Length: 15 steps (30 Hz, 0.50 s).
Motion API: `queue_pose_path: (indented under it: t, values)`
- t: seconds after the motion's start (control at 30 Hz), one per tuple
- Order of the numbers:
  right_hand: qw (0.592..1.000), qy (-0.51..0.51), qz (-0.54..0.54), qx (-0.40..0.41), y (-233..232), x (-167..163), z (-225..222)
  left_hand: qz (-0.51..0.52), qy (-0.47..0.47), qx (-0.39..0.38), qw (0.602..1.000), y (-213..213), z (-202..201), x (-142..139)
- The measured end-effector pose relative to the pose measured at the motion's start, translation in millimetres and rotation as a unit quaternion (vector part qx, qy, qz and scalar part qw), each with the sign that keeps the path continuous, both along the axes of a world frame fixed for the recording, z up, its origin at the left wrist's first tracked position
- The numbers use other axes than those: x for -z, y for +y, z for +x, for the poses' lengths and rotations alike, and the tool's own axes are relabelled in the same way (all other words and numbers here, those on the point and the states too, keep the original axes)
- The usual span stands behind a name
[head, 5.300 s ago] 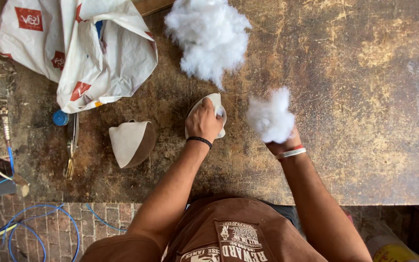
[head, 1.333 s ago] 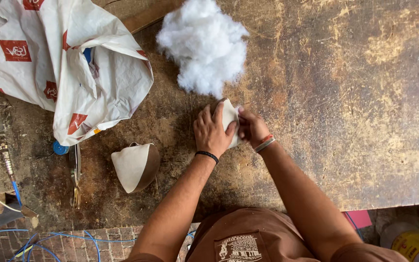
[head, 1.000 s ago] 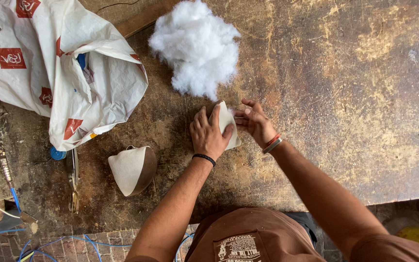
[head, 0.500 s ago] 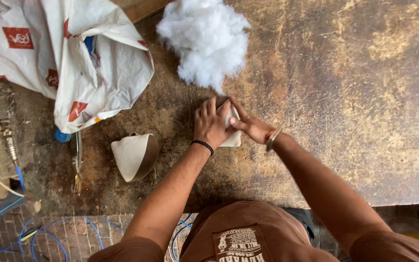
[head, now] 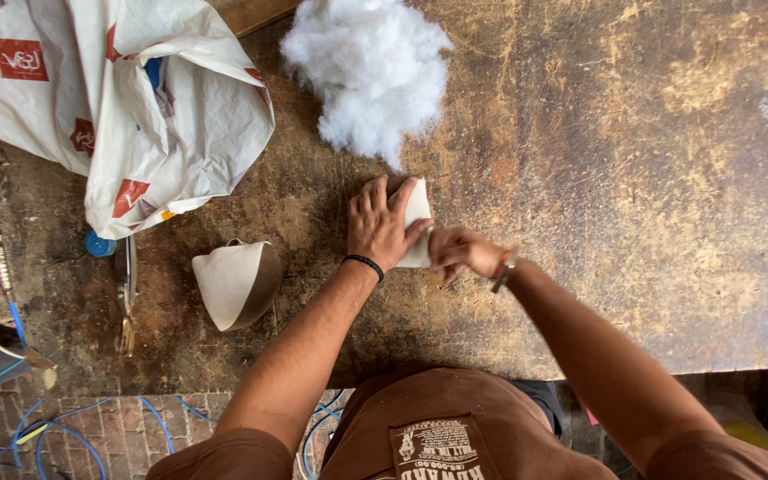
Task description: The person fills two triangular fabric covers with white cotton-like stuffing by hand, compressing the material into each piece. The person then carries the stuffed pieces to a nearby sewing machine area and places them on a table.
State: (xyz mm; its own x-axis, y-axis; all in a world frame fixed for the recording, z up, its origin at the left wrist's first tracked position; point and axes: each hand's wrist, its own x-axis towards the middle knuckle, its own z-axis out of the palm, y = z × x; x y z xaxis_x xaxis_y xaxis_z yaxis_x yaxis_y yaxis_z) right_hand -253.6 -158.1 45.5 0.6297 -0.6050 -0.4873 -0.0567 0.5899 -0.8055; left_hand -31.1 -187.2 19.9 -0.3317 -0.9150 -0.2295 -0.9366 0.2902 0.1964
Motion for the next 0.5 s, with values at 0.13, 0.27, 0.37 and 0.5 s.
queue_pose_path:
  t: [0.13, 0.27, 0.37, 0.5]
  values:
    - [0.979, 0.085, 0.004, -0.184, -4.2, 13.7, 25.5, 0.034, -0.045, 0.01, 0.998, 0.2, -1.7, 2.5]
    - [0.93, 0.198, -0.151, -0.27, -18.4, 11.6, 45.1, -0.035, -0.028, 0.009, 0.999, -6.6, -2.2, 3.1]
    - [0.931, 0.243, -0.105, -0.253, -26.4, 6.8, 43.7, -0.034, 0.008, 0.004, 0.999, -7.8, 0.6, 0.1]
    - [0.994, 0.066, -0.068, 0.054, -2.2, 1.0, 18.8, -0.041, 0.162, -0.136, 0.977, 1.9, 3.0, -11.5]
